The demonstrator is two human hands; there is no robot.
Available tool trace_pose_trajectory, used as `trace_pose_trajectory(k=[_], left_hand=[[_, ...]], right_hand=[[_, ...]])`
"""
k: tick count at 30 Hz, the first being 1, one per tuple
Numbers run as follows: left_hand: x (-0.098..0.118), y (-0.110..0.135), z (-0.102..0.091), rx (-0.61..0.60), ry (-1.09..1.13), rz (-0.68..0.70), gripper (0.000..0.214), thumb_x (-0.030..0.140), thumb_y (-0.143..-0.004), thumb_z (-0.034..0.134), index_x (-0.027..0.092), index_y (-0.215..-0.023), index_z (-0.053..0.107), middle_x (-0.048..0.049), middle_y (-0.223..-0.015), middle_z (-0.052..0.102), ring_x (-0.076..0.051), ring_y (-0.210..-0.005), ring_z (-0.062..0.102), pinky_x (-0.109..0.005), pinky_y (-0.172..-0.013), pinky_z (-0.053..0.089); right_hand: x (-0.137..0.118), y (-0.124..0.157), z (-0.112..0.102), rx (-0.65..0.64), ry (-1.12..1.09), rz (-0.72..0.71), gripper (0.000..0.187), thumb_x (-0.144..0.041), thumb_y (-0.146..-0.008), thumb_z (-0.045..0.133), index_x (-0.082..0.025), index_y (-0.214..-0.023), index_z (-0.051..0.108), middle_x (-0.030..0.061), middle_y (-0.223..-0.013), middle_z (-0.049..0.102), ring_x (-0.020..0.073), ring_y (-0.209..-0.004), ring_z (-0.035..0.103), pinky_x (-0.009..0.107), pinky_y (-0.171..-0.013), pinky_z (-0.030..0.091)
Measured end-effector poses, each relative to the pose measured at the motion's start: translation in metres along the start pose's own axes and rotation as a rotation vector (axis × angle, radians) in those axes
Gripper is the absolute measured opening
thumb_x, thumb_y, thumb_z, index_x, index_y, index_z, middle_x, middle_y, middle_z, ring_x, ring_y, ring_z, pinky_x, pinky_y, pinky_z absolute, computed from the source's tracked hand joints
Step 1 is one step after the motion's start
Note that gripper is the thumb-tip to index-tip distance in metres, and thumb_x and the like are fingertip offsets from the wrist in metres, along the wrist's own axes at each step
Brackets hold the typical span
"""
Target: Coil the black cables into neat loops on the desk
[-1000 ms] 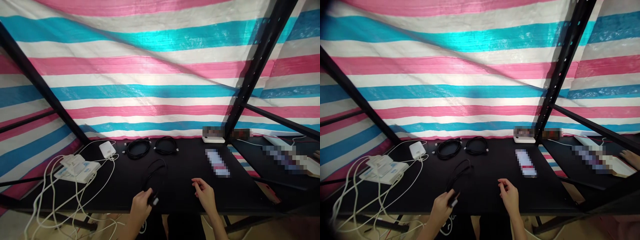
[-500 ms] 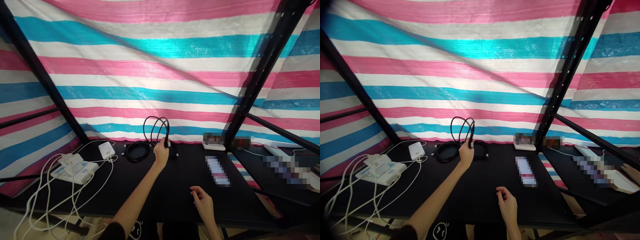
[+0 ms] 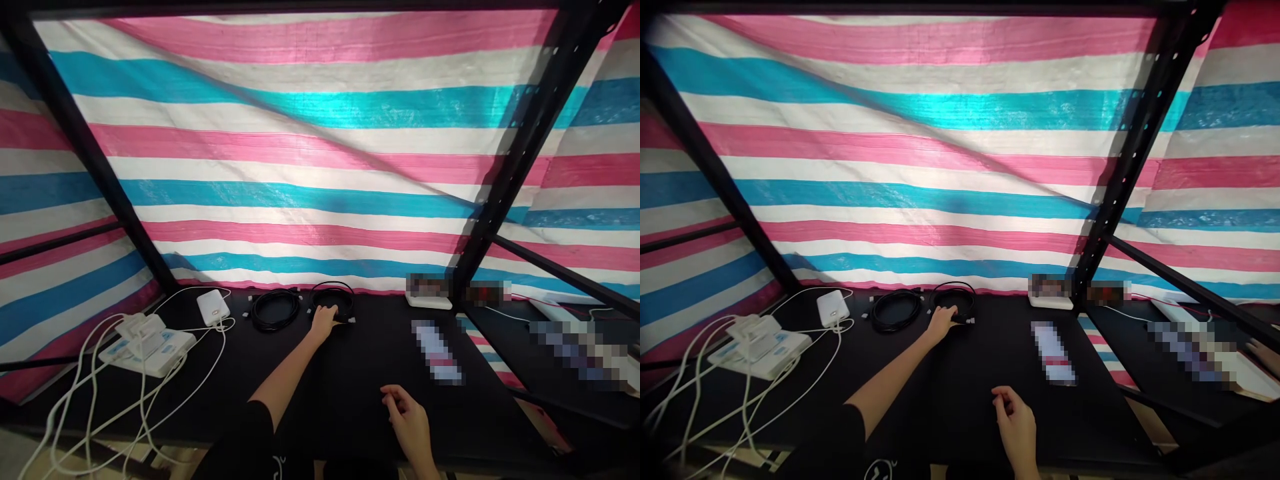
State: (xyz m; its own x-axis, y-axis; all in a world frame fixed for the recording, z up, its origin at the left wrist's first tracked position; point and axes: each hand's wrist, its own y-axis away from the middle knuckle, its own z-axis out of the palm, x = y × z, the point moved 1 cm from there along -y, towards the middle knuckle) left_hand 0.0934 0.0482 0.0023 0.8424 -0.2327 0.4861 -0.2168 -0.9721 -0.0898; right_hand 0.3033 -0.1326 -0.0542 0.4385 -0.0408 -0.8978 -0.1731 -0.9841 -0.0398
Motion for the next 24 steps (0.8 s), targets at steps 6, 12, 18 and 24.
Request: trace_pose_trajectory(k=[6, 12, 18, 24], left_hand=[[0.008, 0.005, -0.011, 0.064, 0.004, 0.005, 0.046, 0.033, -0.056, 0.082, 0.019, -0.092, 0.057, -0.0090, -0.093, 0.061, -0.032, -0.098, 0.051, -0.039, -0.089, 0.030], [0.030, 0.062, -0.007, 0.231, 0.089, 0.017, 0.053, 0.024, -0.073, 0.065, 0.024, -0.122, 0.044, -0.0095, -0.121, 0.050, -0.030, -0.115, 0.042, -0.042, -0.097, 0.028], [0.024, 0.161, 0.014, 0.273, 0.616, -0.188, 0.023, 0.032, -0.080, 0.051, 0.022, -0.100, 0.056, -0.0063, -0.091, 0.058, -0.022, -0.084, 0.056, -0.035, -0.077, 0.042], [-0.016, 0.231, 0.001, 0.111, 0.547, -0.122, 0.018, 0.032, -0.084, 0.044, 0.022, -0.082, 0.058, -0.0020, -0.075, 0.058, -0.017, -0.067, 0.055, -0.027, -0.066, 0.043]], right_hand=[[-0.003, 0.001, -0.001, 0.004, 0.022, 0.001, 0.029, -0.040, -0.081, 0.045, -0.022, -0.086, 0.068, 0.0016, -0.069, 0.068, 0.0175, -0.052, 0.059, 0.026, -0.050, 0.045], [-0.011, 0.001, -0.002, 0.015, 0.015, -0.006, 0.029, -0.038, -0.081, 0.045, -0.021, -0.084, 0.068, 0.0020, -0.068, 0.067, 0.0171, -0.051, 0.058, 0.026, -0.050, 0.043], [-0.014, 0.002, -0.001, 0.041, 0.161, -0.035, 0.028, -0.033, -0.084, 0.043, -0.023, -0.081, 0.069, -0.0025, -0.050, 0.054, 0.0155, -0.049, 0.055, 0.023, -0.049, 0.036], [-0.015, 0.001, 0.002, 0.038, 0.370, 0.002, 0.027, -0.029, -0.083, 0.043, -0.027, -0.080, 0.070, -0.0040, -0.049, 0.049, 0.0137, -0.049, 0.054, 0.022, -0.048, 0.028]])
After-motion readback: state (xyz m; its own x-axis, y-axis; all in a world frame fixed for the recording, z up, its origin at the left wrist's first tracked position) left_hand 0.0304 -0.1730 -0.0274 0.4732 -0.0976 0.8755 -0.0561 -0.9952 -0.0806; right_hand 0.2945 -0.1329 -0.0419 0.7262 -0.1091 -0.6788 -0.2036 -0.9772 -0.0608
